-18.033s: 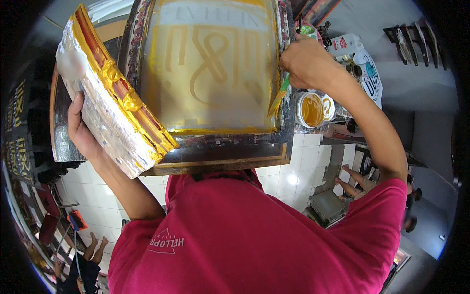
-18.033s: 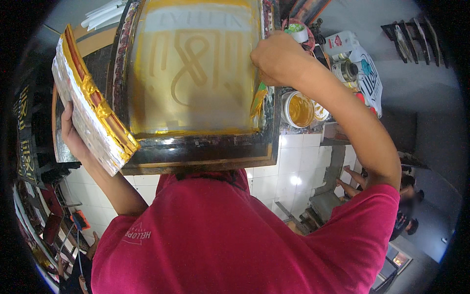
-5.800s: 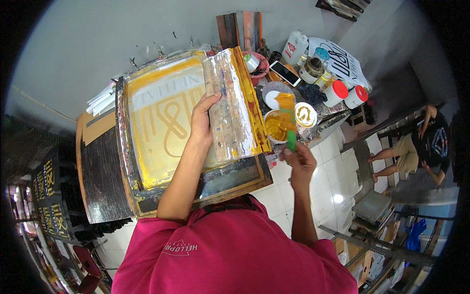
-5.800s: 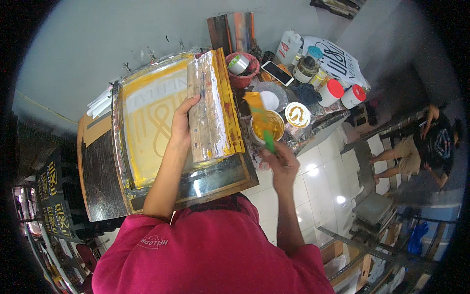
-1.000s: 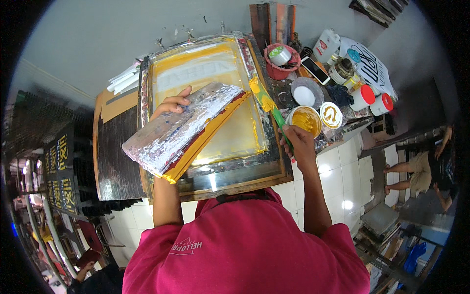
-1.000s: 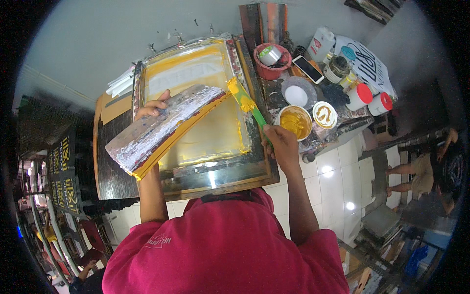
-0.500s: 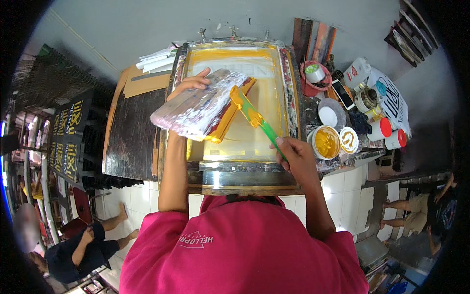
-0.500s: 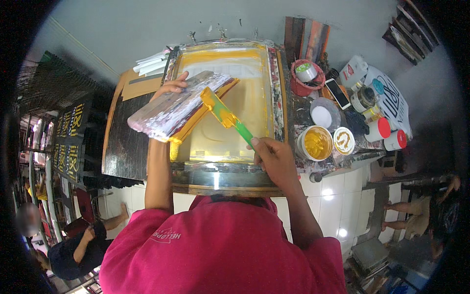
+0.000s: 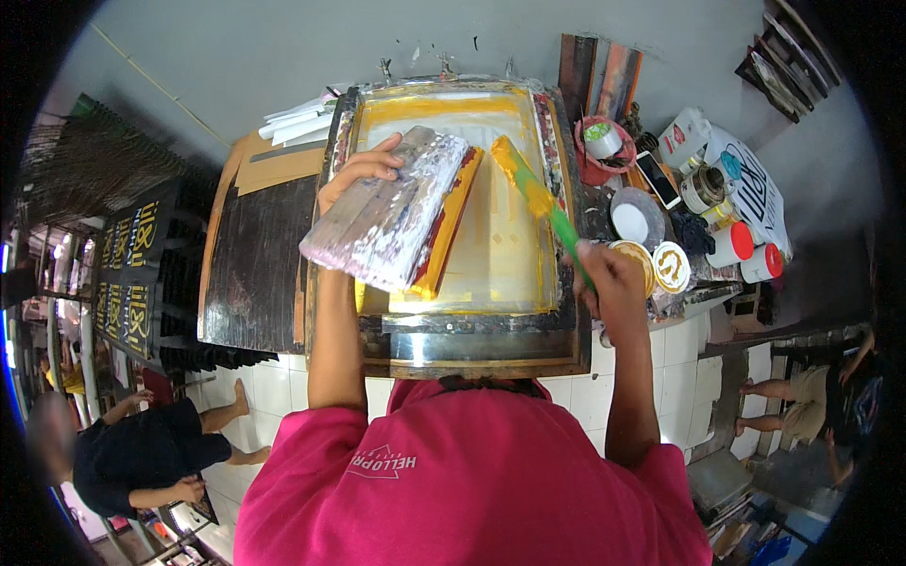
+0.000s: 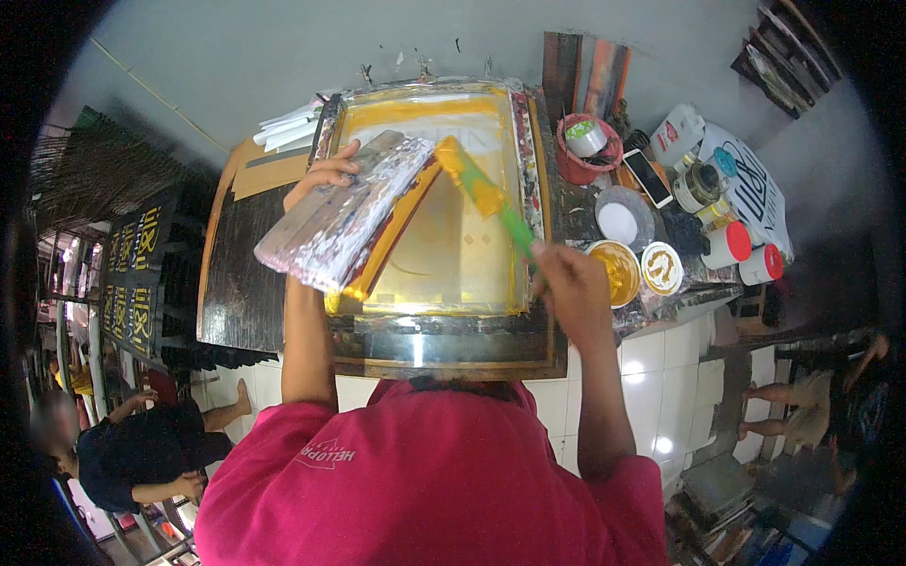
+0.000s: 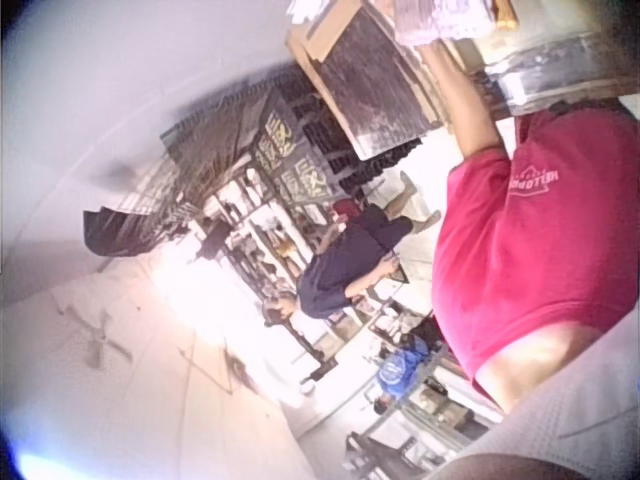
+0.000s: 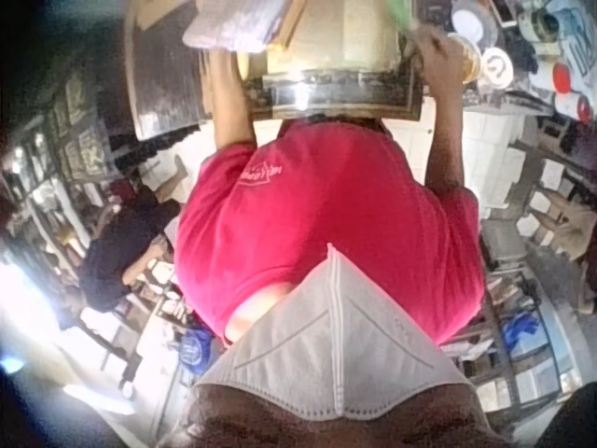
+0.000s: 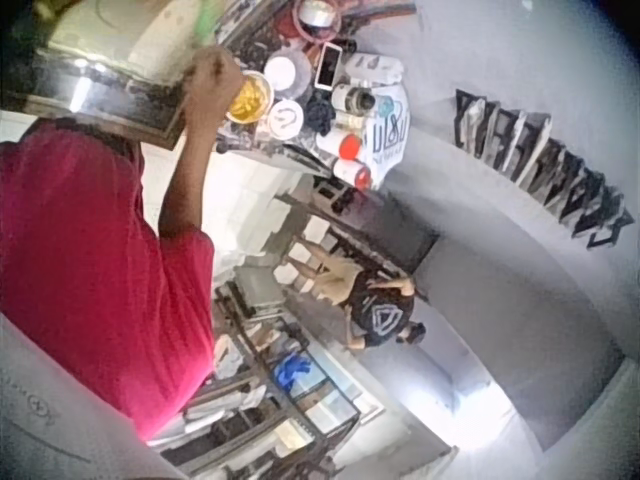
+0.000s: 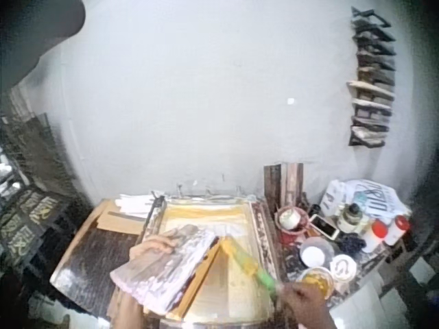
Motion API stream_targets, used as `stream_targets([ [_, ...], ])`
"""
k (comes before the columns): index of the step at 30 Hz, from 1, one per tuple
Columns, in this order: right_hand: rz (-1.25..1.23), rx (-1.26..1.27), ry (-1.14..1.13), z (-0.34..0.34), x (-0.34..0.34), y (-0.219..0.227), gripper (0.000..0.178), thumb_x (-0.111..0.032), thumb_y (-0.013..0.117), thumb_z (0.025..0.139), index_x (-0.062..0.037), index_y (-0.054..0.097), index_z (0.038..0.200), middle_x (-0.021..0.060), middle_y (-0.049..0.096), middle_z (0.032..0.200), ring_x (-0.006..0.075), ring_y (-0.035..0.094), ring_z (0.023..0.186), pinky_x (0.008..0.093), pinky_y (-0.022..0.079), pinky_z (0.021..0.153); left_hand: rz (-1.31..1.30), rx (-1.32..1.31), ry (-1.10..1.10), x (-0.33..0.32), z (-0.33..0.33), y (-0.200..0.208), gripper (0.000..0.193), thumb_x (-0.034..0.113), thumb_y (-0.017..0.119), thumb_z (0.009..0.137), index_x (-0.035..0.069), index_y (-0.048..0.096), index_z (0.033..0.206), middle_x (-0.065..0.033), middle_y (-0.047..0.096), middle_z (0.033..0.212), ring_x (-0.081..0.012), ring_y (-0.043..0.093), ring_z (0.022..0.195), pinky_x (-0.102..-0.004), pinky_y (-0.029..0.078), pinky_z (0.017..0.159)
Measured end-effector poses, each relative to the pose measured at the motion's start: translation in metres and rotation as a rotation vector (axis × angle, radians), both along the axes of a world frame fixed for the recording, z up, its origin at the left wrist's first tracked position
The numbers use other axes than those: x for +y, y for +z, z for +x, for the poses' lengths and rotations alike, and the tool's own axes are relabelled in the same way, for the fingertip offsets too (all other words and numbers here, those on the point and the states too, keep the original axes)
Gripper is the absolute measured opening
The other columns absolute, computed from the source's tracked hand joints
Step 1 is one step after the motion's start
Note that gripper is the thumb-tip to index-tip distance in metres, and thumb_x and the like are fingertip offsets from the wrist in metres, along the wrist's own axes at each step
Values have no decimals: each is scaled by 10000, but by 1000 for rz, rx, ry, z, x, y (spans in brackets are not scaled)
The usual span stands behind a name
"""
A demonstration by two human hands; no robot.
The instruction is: The person applies gold ink to a bag using a screen printing frame and a squeegee, then uses a small spatula to transfer ink back from the squeegee to the screen or a container.
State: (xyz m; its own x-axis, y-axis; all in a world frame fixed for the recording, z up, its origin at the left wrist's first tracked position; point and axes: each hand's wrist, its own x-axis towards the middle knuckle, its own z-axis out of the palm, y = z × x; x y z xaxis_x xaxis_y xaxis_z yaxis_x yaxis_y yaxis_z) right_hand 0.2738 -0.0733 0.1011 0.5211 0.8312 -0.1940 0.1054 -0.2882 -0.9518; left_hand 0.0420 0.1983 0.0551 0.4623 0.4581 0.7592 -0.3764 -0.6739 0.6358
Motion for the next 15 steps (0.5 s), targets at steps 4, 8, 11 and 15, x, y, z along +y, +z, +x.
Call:
stream_targets([
  [4, -52, -251, -12, 48, 27, -46, 404, -345, 600, 951, 22, 690, 810, 40, 563, 560, 98, 496, 496, 307, 383, 487, -142, -22, -153, -18, -3, 21, 275, 154, 793, 741, -4, 690, 940, -175, 664, 1065, -390, 519, 1270, -509, 354, 1104],
  [8, -79, -259, 20, 57, 52, -52, 422, -361, 608, 938, 25, 689, 788, 44, 555, 552, 118, 493, 496, 324, 384, 497, -170, -36, -140, -32, -10, 29, 260, 164, 798, 741, 2, 690, 912, -173, 665, 1057, -389, 519, 1270, -514, 353, 1102],
  [11, -106, -238, 61, 61, 62, -49, 433, -368, 604, 939, 22, 689, 771, 42, 545, 537, 116, 490, 489, 319, 379, 491, -162, -30, -127, -35, -14, 33, 252, 165, 799, 744, 5, 691, 905, -171, 667, 1053, -389, 519, 1270, -515, 353, 1101],
  [15, -156, -252, 132, 71, 69, -54, 419, -372, 608, 939, 8, 696, 787, 25, 537, 533, 94, 472, 471, 288, 348, 464, -164, -43, -120, -35, -16, 34, 261, 164, 803, 740, 6, 695, 917, -168, 669, 1051, -390, 519, 1270, -514, 352, 1100],
])
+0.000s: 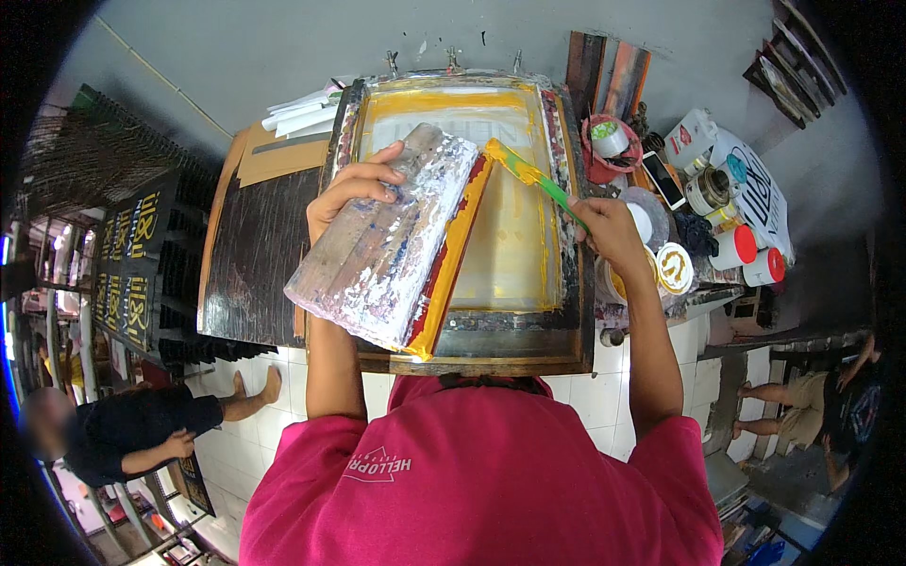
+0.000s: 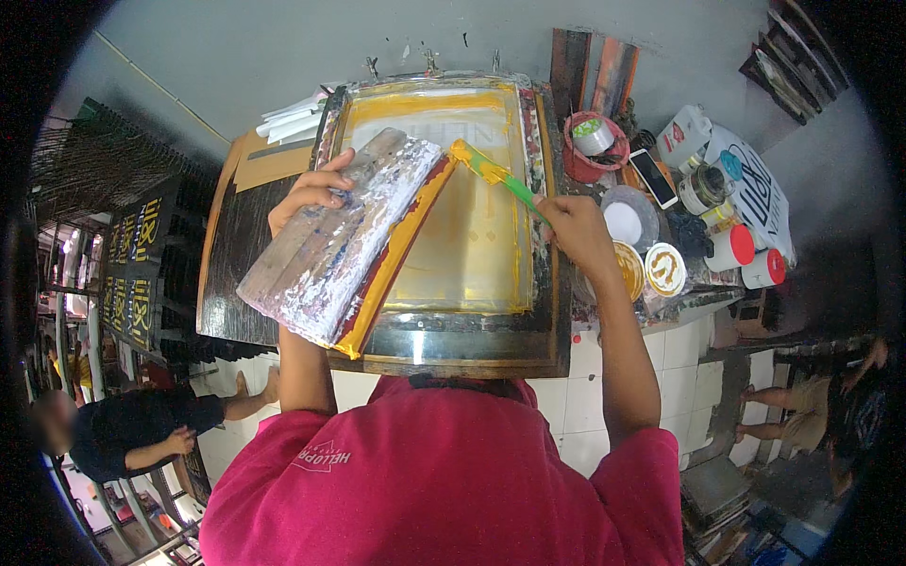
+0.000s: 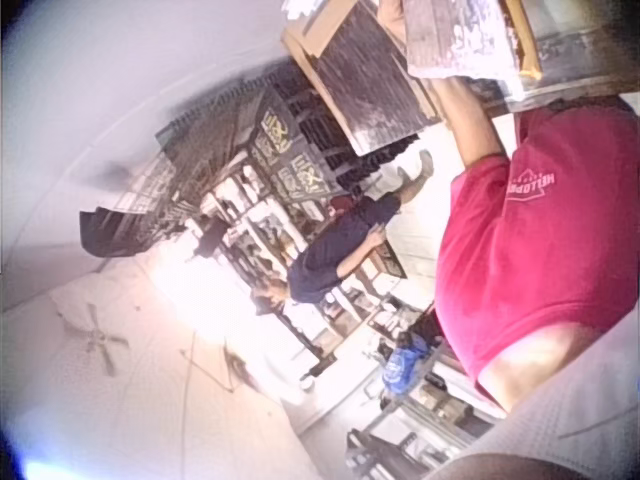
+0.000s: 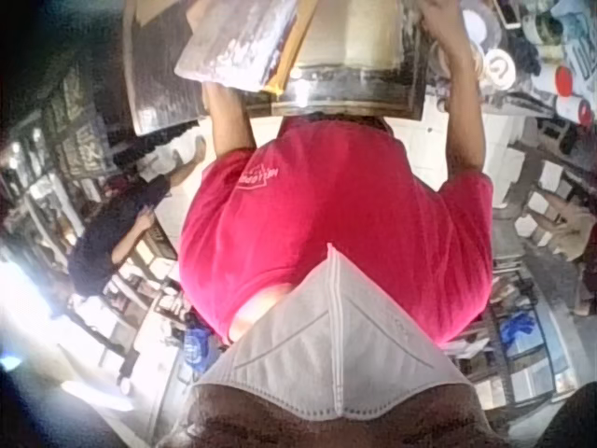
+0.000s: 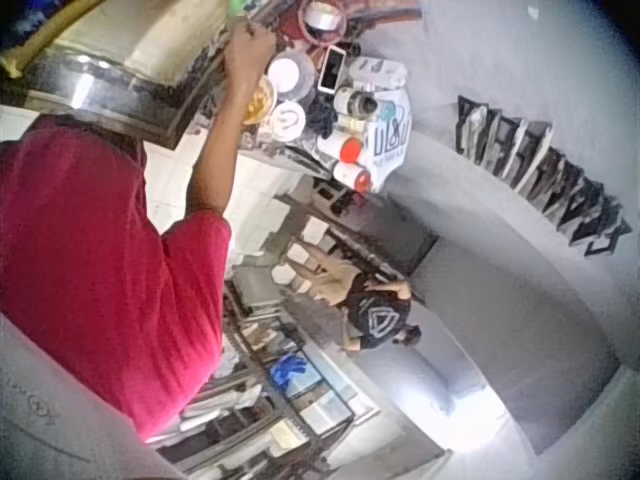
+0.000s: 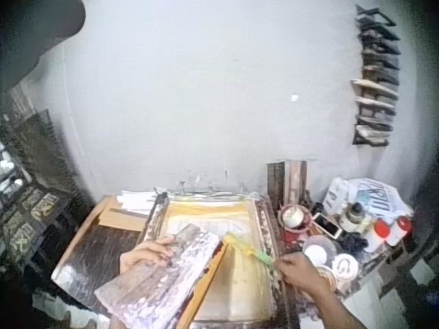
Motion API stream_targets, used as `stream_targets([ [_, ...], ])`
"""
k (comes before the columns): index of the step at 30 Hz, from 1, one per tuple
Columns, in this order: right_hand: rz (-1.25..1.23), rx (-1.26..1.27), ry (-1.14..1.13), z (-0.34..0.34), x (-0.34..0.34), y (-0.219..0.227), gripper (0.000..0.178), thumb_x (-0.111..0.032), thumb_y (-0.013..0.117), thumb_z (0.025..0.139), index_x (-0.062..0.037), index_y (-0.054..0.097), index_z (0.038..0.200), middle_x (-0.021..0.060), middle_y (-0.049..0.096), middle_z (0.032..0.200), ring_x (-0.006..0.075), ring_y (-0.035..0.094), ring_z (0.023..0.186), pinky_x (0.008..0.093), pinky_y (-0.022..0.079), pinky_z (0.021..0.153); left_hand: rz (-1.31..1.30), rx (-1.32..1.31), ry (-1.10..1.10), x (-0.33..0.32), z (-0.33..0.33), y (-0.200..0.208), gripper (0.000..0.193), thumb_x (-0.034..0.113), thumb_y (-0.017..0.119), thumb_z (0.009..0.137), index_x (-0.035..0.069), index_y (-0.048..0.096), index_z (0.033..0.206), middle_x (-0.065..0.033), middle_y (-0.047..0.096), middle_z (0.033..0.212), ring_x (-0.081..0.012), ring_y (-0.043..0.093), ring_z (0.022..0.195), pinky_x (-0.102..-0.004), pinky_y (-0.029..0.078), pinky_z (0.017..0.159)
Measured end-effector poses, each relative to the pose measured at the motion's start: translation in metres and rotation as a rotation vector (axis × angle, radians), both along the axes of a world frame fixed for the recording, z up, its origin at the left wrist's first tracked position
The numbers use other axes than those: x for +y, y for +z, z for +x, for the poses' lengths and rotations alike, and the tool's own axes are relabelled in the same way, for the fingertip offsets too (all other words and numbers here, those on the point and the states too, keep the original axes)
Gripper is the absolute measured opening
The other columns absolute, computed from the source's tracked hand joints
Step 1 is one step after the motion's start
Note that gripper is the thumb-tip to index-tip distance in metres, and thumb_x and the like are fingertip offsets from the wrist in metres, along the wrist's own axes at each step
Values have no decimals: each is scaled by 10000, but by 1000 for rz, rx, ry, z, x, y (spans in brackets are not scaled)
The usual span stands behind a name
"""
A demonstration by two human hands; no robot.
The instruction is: The person applies gold ink to a bag using a screen printing frame and a squeegee, then uses a small spatula to transfer ink back from the squeegee to the screen or a container.
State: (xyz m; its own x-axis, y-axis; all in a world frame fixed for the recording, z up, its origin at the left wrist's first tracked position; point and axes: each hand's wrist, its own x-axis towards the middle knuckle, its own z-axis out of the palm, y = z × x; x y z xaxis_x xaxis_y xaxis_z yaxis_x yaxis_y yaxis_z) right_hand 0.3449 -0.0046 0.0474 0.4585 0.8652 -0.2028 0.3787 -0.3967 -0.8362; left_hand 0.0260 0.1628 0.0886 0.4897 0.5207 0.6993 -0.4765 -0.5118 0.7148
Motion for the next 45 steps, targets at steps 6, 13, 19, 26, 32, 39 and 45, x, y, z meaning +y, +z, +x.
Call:
stream_targets([
  [6, -14, -17, 56, 5, 3, 6, 372, -351, 613, 945, -17, 709, 814, 0, 546, 558, 59, 424, 437, 233, 284, 412, -14, -9, 2, 2, 1, -4, 263, 149, 811, 724, 13, 701, 921, -166, 670, 1060, -390, 516, 1274, -516, 353, 1099],
  [13, -45, -97, 161, 6, 5, 27, 368, -326, 624, 936, -7, 711, 774, -14, 510, 516, 57, 423, 451, 255, 299, 435, -9, 22, 25, 7, 6, -9, 270, 106, 820, 691, 17, 712, 922, -164, 678, 1060, -387, 527, 1266, -510, 367, 1094],
  [19, -63, -115, 233, 1, -3, 40, 428, -375, 639, 898, 12, 720, 735, 32, 533, 496, 99, 488, 493, 317, 382, 493, -7, 69, 95, 11, 11, -12, 279, 45, 815, 673, 25, 723, 936, -144, 685, 1055, -363, 543, 1254, -478, 384, 1093],
  [26, -67, -98, 293, -12, -12, 68, 427, -387, 649, 907, 5, 728, 757, 16, 522, 497, 85, 469, 482, 295, 368, 482, 36, 74, 136, 29, 13, -21, 241, 12, 790, 697, 24, 723, 929, -134, 690, 1054, -350, 550, 1248, -462, 403, 1080],
  [32, -88, -56, 338, -26, -25, 88, 432, -360, 640, 926, 5, 695, 700, 3, 504, 496, 70, 444, 491, 285, 349, 483, 76, 110, 183, 44, 11, -24, 218, -12, 767, 714, 21, 717, 923, -128, 694, 1049, -321, 567, 1230, -434, 409, 1079],
  [39, -104, -61, 361, -43, -45, 113, 483, -345, 636, 943, 2, 580, 612, -14, 480, 505, 62, 414, 504, 285, 335, 483, 61, 134, 203, 51, 9, -22, 237, -27, 767, 701, 16, 704, 925, -118, 695, 1027, -296, 598, 1176, -416, 418, 1071],
  [45, -114, 88, 353, -42, -55, 115, 404, -340, 633, 949, -6, 678, 726, -31, 489, 524, 45, 391, 479, 258, 305, 450, 65, 160, 243, 50, 10, -24, 242, -51, 758, 697, 7, 699, 924, -126, 691, 1018, -299, 602, 1167, -409, 430, 1058],
])
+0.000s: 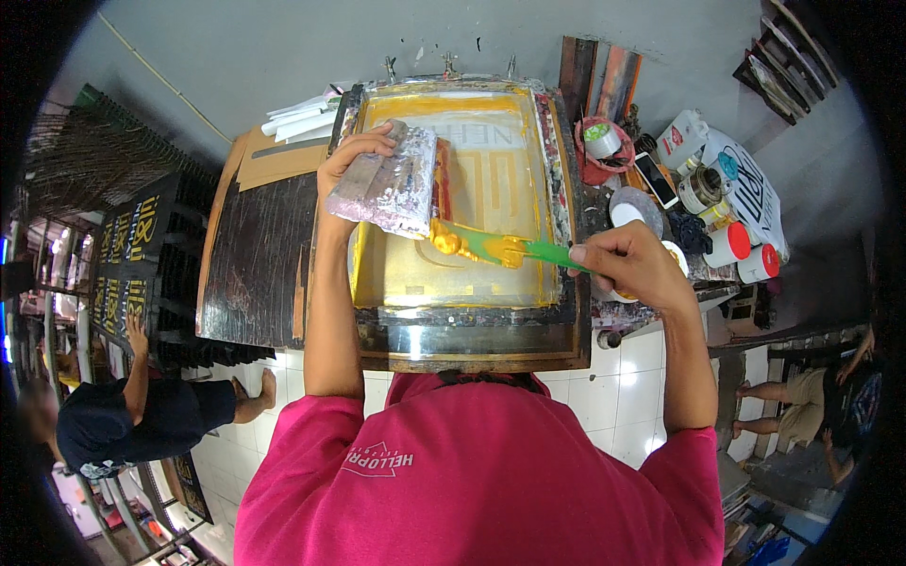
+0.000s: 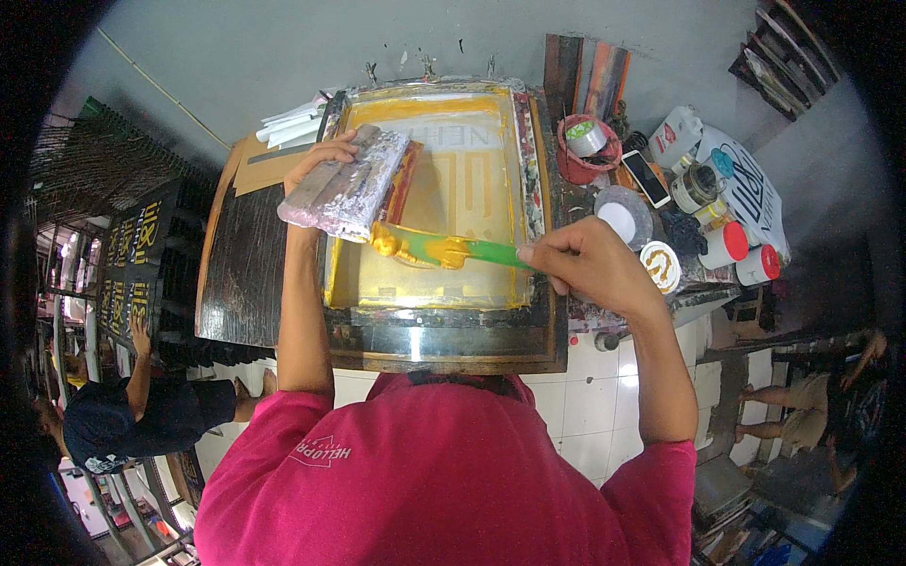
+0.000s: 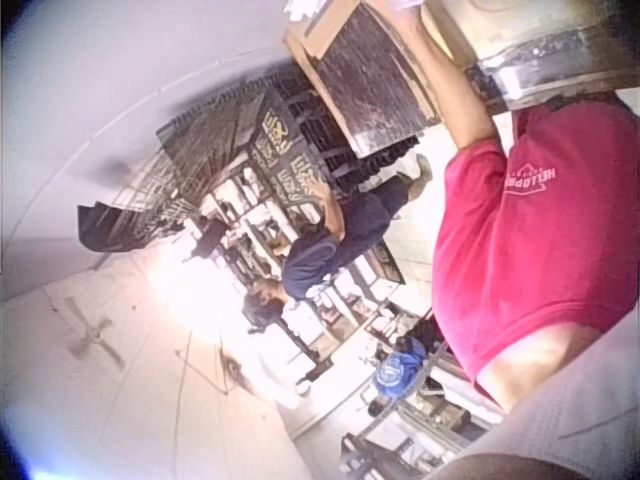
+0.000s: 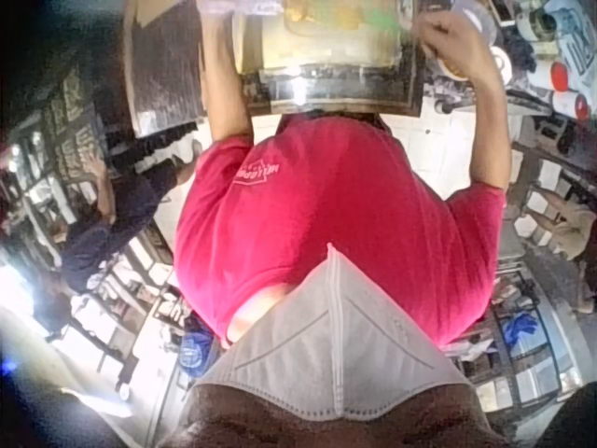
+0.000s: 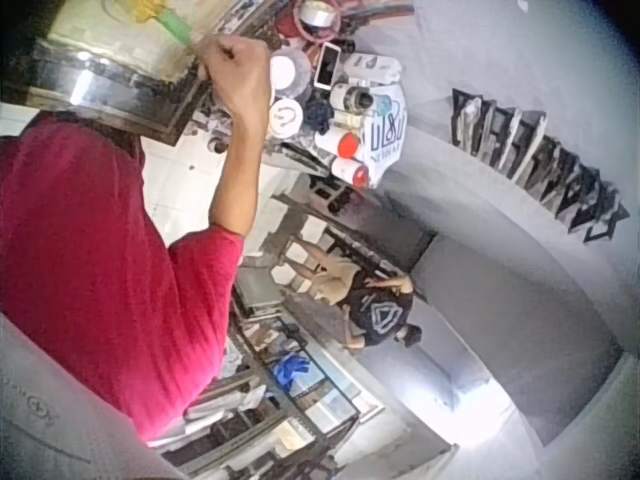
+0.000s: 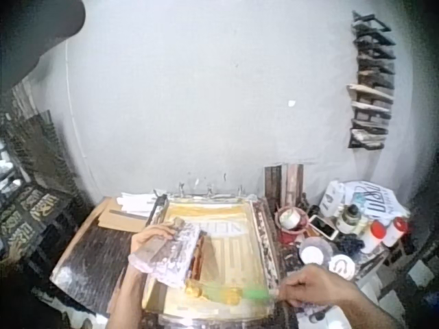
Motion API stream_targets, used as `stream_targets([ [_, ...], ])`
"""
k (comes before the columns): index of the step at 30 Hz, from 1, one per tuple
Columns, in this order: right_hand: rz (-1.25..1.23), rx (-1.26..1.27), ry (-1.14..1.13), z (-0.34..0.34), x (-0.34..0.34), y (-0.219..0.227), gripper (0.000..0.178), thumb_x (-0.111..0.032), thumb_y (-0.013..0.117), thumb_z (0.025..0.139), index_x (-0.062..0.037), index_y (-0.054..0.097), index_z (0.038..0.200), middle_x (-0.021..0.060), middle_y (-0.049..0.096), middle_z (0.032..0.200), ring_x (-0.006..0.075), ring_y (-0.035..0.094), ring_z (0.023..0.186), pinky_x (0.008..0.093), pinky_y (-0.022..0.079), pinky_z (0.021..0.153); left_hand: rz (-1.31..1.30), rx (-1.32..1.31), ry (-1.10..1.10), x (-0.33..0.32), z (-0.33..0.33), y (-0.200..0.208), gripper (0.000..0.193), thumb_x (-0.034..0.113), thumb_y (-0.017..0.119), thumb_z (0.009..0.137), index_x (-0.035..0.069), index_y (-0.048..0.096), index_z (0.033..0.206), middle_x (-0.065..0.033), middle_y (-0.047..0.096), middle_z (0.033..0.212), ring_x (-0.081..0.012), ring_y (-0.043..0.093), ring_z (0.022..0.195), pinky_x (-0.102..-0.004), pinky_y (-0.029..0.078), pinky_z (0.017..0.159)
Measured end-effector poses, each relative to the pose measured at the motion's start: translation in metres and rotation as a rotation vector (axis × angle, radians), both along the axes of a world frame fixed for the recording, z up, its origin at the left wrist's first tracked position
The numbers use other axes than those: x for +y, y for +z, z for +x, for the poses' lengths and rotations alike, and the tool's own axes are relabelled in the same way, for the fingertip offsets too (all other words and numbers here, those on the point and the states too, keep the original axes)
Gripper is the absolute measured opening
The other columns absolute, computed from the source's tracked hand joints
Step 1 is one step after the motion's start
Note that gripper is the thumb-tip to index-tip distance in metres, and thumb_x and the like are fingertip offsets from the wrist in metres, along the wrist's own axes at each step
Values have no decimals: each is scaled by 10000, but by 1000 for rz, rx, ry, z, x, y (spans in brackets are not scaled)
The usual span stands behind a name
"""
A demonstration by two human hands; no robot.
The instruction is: The person applies gold ink to a bag using a screen printing frame and a squeegee, then uses a small spatula to transfer ink back from the squeegee to the screen or a container.
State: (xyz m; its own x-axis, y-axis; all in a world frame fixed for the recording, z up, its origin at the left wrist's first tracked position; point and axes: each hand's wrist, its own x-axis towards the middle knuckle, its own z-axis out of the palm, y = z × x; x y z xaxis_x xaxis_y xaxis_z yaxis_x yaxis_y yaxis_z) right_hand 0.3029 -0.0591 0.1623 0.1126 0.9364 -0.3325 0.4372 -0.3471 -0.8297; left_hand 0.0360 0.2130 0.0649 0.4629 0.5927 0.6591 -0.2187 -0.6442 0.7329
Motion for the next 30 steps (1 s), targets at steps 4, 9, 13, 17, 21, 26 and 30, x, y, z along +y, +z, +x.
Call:
stream_targets([
  [4, 59, 295, -95, 5, -12, -1, 340, -283, 631, 948, 26, 717, 838, -21, 499, 532, 39, 393, 429, 217, 259, 391, 68, -8, 46, 6, -6, -4, 221, -64, 713, 734, -8, 687, 946, -138, 686, 1025, -302, 606, 1160, -404, 440, 1044],
  [9, 257, 512, -236, 9, -10, -18, 289, -229, 606, 953, 48, 688, 962, 20, 577, 596, 61, 442, 410, 188, 311, 388, -271, -58, 161, 11, -23, -6, 303, 3, 687, 771, -19, 644, 1070, -135, 695, 1053, -260, 664, 1016, -365, 505, 934],
  [13, 486, 611, -308, 1, 8, -43, 262, -188, 620, 932, -1, 593, 1112, 75, 640, 736, 102, 555, 553, 240, 422, 485, -579, -303, 38, -7, -18, 19, 340, 34, 666, 814, -44, 596, 1137, -152, 680, 1081, -219, 673, 966, -351, 533, 905],
  [17, 677, 541, -256, -14, 33, -71, 246, -49, 589, 917, 5, 570, 1156, 93, 670, 893, 123, 615, 699, 241, 495, 599, -820, -432, -118, -33, 3, 35, 365, 72, 643, 855, -59, 566, 1187, -167, 671, 1105, -233, 679, 972, -360, 548, 906],
  [21, 739, 470, -323, -34, 54, -104, 301, 28, 659, 876, 11, 574, 1165, 84, 671, 964, 151, 649, 869, 294, 546, 781, -966, -482, -199, -54, 19, 36, 387, 137, 618, 906, -71, 546, 1225, -180, 673, 1105, -250, 691, 962, -369, 564, 890],
  [26, 850, 425, -319, -53, 62, -132, 270, 75, 696, 833, 27, 640, 1093, 106, 635, 1101, 175, 592, 1067, 312, 463, 949, -1224, -592, -358, -70, 28, 32, 391, 154, 594, 925, -52, 542, 1253, -182, 681, 1102, -260, 700, 948, -381, 580, 865],
  [30, 851, 353, -316, -44, 56, -145, 240, 78, 703, 820, 25, 660, 1049, 111, 642, 1081, 179, 599, 1039, 306, 465, 933, -1277, -644, -432, -69, 24, 26, 393, 157, 586, 927, -45, 541, 1260, -181, 679, 1124, -270, 698, 966, -392, 578, 872],
])
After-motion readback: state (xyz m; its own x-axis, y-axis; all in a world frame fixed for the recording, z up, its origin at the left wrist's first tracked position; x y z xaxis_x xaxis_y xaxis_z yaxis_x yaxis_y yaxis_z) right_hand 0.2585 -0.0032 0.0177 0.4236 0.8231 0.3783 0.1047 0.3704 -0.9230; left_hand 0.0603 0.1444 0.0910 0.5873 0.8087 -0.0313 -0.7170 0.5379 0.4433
